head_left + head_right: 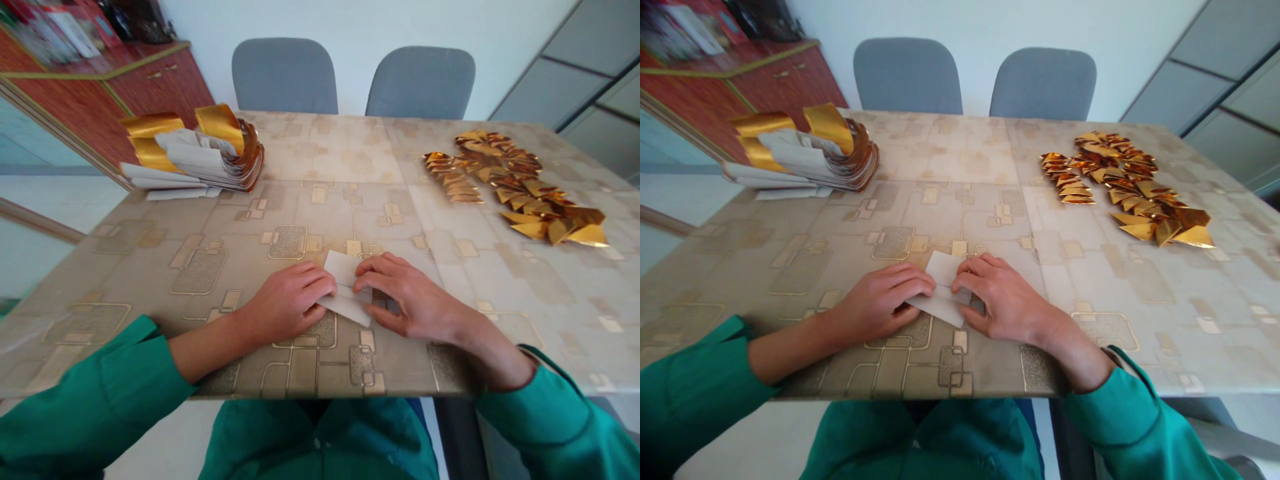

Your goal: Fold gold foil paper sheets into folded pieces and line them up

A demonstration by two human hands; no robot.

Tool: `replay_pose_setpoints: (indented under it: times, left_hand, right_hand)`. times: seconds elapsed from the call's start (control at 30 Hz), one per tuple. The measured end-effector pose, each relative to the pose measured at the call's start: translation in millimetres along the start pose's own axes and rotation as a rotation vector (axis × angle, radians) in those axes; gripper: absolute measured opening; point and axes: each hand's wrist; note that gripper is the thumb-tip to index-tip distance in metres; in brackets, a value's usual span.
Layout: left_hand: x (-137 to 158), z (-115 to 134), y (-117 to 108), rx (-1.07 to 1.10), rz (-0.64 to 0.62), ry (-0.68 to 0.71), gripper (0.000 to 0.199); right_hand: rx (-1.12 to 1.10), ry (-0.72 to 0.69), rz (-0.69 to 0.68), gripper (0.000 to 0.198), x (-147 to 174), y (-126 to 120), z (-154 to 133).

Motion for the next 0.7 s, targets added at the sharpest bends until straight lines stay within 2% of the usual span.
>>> replay_pose_setpoints:
  times: [0.3, 0.37, 0.5, 0.7]
  left_hand:
    - [-0.4, -4.4, 1.6, 0.033, 0.031, -0.07, 0.009]
    - [-0.4, -5.9, 1.0, 0.04, 0.03, -0.058, 0.01]
    - [-1.0, -7.4, -0.3, 0.044, 0.04, -0.064, 0.011]
    - [-1.9, -5.8, -0.4, 0.021, 0.026, -0.101, 0.016]
  right_hand:
    - [0.062, 0.054, -0.038, 0.057, 1.9, 5.8, -0.4]
    - [0.064, 0.058, -0.032, 0.055, 2.2, 6.6, -0.6]
    - [0.063, 0.069, -0.015, 0.039, 1.7, 7.1, -2.8]
    - [0.09, 0.087, -0.016, 0.049, -0.1, 8.3, -5.7]
Point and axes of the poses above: each hand's wrist, its own x-axis away from the middle knuckle, its own y-axis out of the palm, z = x × y, and after that the axes turned 4 degrees about -x, right-handed
